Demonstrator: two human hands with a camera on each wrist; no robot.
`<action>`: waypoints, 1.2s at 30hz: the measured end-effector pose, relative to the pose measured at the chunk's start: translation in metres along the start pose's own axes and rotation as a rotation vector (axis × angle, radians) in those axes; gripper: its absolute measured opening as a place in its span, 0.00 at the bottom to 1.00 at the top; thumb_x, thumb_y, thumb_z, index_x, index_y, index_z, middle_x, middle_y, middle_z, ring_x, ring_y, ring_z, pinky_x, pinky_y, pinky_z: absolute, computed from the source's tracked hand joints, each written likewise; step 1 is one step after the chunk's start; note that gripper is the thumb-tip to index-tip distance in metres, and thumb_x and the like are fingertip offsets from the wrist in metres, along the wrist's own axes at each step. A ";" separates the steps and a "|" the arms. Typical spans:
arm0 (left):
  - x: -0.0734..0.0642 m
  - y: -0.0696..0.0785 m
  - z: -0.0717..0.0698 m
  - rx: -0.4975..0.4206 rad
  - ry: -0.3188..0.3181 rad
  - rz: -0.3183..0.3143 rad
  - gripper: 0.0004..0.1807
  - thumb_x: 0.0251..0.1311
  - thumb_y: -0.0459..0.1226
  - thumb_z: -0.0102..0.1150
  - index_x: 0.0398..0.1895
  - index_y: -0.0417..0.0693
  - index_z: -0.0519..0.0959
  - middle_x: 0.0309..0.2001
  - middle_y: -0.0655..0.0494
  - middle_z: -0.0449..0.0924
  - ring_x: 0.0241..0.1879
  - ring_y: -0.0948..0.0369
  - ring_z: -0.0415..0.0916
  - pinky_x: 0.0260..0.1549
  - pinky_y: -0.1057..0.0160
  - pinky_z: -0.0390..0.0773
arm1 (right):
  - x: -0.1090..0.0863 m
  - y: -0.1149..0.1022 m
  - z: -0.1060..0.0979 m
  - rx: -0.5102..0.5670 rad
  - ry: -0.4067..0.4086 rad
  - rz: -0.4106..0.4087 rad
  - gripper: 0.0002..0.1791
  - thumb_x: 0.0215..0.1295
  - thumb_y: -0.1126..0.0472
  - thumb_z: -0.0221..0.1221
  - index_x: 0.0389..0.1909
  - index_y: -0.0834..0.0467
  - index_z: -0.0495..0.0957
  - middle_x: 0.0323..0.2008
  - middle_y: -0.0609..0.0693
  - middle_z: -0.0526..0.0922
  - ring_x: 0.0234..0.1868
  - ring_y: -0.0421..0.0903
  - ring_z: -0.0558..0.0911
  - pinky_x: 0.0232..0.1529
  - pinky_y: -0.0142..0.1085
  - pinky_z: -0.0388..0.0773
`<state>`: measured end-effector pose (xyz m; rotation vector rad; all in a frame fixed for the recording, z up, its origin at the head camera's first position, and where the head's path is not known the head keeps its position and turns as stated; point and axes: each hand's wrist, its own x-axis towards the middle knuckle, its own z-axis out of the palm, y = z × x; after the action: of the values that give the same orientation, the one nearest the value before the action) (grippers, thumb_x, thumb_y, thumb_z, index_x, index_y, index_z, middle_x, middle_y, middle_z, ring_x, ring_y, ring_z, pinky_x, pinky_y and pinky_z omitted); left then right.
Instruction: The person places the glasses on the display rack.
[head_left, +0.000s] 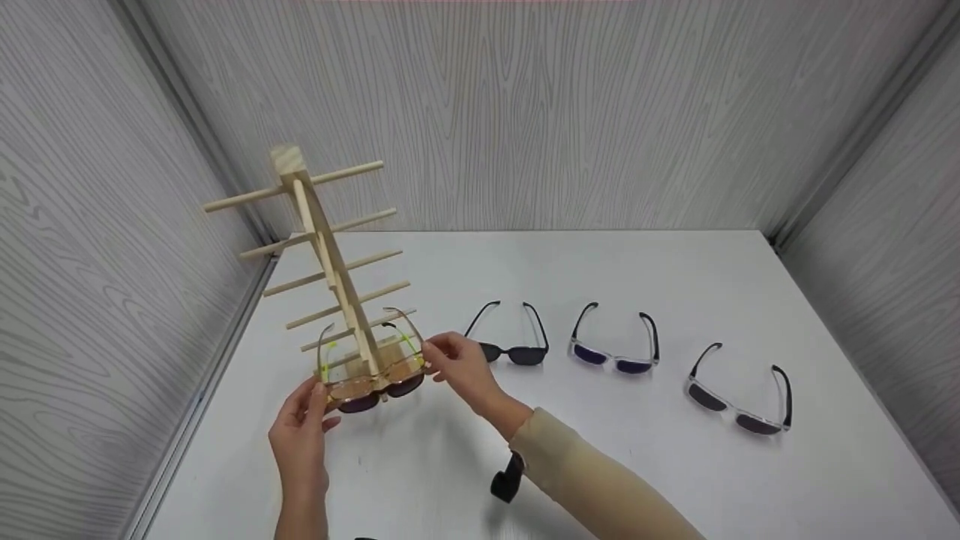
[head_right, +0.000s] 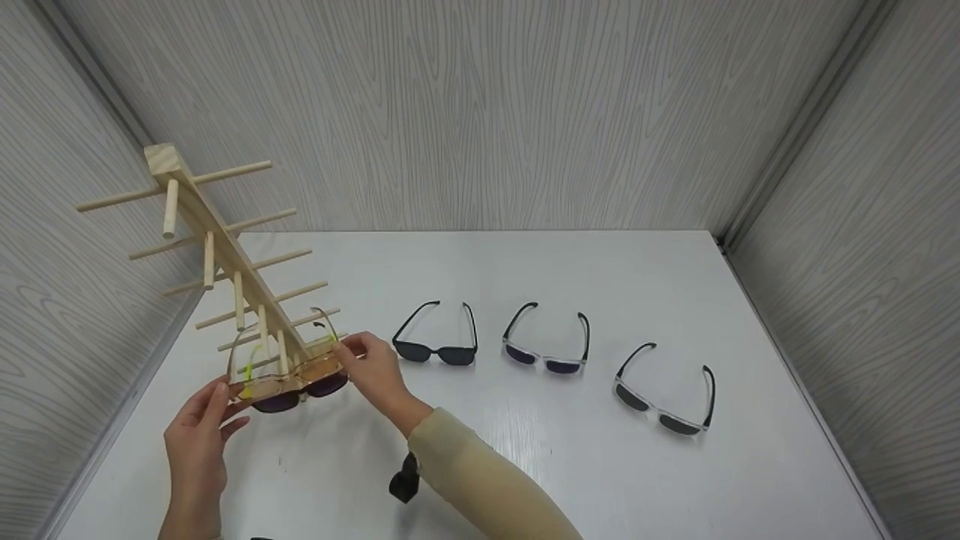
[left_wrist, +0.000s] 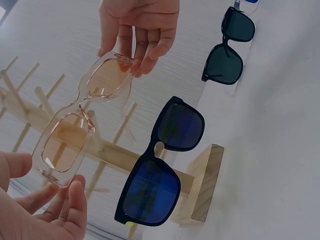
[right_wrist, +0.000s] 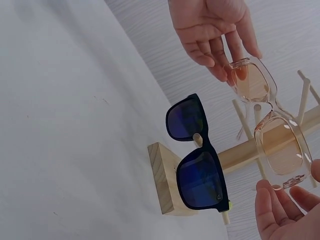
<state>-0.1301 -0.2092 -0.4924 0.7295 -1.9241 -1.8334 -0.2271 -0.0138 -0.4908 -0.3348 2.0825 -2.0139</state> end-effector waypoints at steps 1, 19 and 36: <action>0.001 0.000 0.000 -0.001 -0.001 -0.001 0.27 0.62 0.52 0.54 0.58 0.44 0.72 0.47 0.51 0.76 0.37 0.64 0.77 0.31 0.71 0.78 | 0.000 0.000 0.000 0.000 0.000 -0.005 0.15 0.66 0.55 0.56 0.45 0.63 0.76 0.35 0.53 0.80 0.38 0.55 0.82 0.35 0.40 0.80; 0.009 -0.006 -0.002 -0.025 -0.007 0.044 0.25 0.64 0.48 0.53 0.59 0.42 0.72 0.47 0.50 0.75 0.39 0.64 0.77 0.32 0.70 0.78 | 0.007 0.004 0.005 0.008 -0.005 0.003 0.14 0.66 0.56 0.56 0.45 0.62 0.76 0.36 0.51 0.80 0.37 0.51 0.82 0.41 0.50 0.78; 0.012 -0.013 -0.005 -0.026 -0.005 0.033 0.27 0.62 0.51 0.53 0.58 0.42 0.72 0.47 0.47 0.76 0.38 0.63 0.79 0.32 0.70 0.79 | 0.009 0.008 0.003 -0.002 0.010 0.025 0.16 0.67 0.54 0.55 0.46 0.64 0.75 0.37 0.57 0.81 0.38 0.55 0.82 0.38 0.47 0.80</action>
<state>-0.1352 -0.2212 -0.5059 0.6822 -1.9004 -1.8384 -0.2344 -0.0192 -0.4989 -0.2977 2.0845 -2.0031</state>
